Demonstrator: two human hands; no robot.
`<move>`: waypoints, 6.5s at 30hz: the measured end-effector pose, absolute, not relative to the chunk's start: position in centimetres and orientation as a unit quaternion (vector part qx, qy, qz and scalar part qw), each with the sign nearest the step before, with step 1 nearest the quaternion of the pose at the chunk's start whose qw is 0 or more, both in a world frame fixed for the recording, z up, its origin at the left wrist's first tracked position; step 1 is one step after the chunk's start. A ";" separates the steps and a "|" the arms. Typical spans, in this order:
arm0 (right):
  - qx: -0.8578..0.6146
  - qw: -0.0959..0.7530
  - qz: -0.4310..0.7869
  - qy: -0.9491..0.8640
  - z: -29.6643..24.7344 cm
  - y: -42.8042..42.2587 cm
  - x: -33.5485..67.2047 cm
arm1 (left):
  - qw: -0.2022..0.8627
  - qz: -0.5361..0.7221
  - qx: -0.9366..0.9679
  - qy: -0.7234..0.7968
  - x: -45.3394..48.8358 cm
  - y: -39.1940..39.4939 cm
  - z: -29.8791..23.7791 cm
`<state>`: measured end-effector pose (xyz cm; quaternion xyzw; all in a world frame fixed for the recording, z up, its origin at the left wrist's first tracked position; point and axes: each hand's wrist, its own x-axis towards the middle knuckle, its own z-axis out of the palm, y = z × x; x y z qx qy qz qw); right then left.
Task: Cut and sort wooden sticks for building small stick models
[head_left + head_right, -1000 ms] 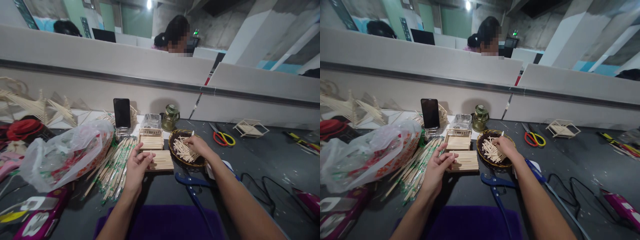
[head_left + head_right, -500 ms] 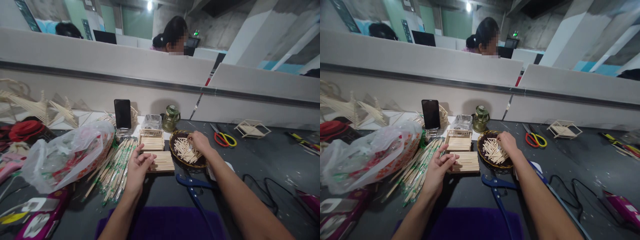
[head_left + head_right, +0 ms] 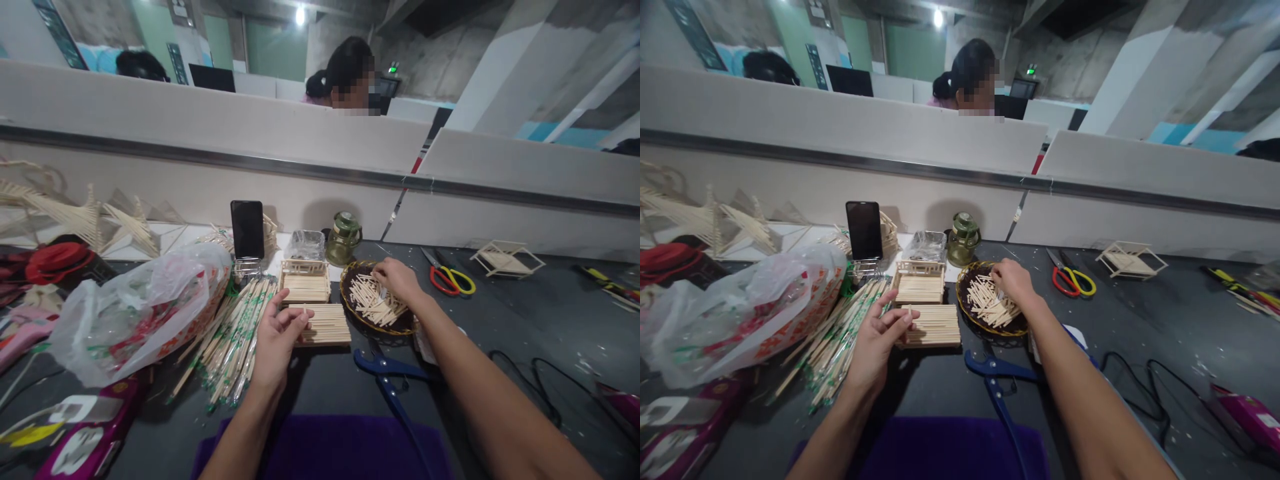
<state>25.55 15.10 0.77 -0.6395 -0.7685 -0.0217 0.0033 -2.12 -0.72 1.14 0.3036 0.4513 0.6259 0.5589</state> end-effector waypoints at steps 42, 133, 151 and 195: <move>-0.657 0.295 0.267 -0.640 1.3 11.4 23.8 | 0.586 0.607 0.310 0.438 -1.8 -0.9 1.0; -0.715 0.137 0.210 -0.652 1.8 11.0 30.7 | 0.570 0.608 0.306 0.461 -1.5 -1.1 2.0; -0.654 0.343 0.226 -0.634 2.5 9.5 29.0 | 0.556 0.614 0.313 0.464 -1.0 -1.5 2.1; -0.726 -0.032 0.017 -0.687 -0.4 14.6 27.5 | 0.564 0.597 0.328 0.467 -1.3 -1.2 1.5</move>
